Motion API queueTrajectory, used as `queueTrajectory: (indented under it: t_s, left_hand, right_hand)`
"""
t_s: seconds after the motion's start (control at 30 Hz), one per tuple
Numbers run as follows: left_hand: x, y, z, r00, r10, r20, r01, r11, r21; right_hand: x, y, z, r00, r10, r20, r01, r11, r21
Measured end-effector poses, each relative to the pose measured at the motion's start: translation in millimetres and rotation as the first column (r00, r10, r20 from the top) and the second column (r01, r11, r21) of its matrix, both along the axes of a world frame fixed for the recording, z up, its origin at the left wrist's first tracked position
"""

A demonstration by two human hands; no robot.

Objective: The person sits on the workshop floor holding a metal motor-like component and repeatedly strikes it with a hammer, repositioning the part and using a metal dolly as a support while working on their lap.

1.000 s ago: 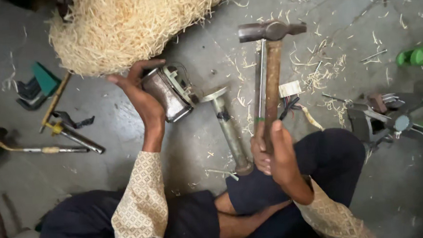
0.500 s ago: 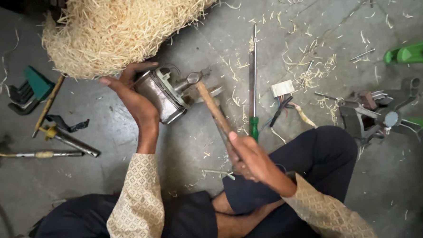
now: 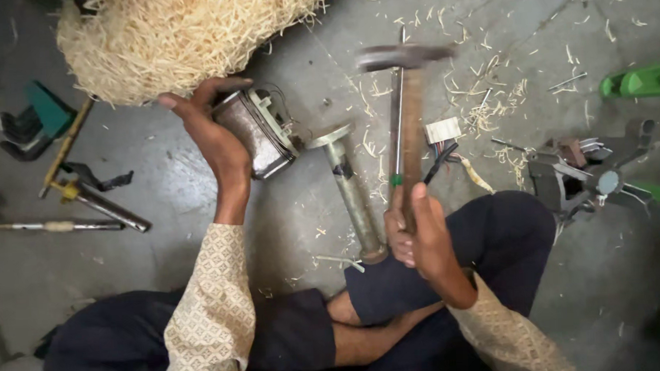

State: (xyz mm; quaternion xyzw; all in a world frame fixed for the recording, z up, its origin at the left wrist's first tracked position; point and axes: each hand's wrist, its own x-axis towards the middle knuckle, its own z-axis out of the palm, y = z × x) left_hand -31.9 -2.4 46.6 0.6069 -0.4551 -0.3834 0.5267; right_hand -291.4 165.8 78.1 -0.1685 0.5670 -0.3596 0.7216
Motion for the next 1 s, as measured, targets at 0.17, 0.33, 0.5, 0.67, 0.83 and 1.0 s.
queueTrajectory:
  t_s: [0.17, 0.33, 0.5, 0.67, 0.83, 1.0]
  left_hand:
    - [1.0, -3.7, -1.4, 0.997, -0.008, -0.071, 0.007, 1.0, -0.016]
    - [2.4, -2.2, -4.2, 0.999, 0.013, -0.045, -0.015, 0.999, -0.032]
    - [3.9, -3.3, -5.9, 0.989, -0.021, -0.145, 0.024, 0.999, 0.023]
    - [5.1, -5.4, -6.4, 0.994, -0.008, -0.108, 0.007, 1.0, -0.015]
    - [7.7, -2.8, -5.2, 0.997, -0.056, -0.046, 0.056, 0.998, -0.006]
    - [5.1, -5.1, -6.1, 0.994, -0.045, -0.1, 0.045, 0.999, 0.005]
  right_hand:
    - [6.6, 14.2, -7.5, 0.964, 0.266, -0.024, -0.262, 0.959, 0.111]
    - [2.2, 26.5, -9.7, 0.998, -0.057, 0.024, 0.059, 0.994, -0.09]
    - [0.9, 30.4, -3.9, 0.895, 0.095, -0.435, -0.349, 0.756, -0.553]
    - [3.3, 29.7, -5.1, 0.985, -0.134, 0.112, 0.143, 0.986, -0.081]
    - [3.0, 36.4, -9.6, 0.967, 0.248, -0.061, -0.246, 0.968, 0.043]
    - [9.0, 43.1, -13.2, 1.0, -0.018, 0.025, 0.019, 0.999, -0.035]
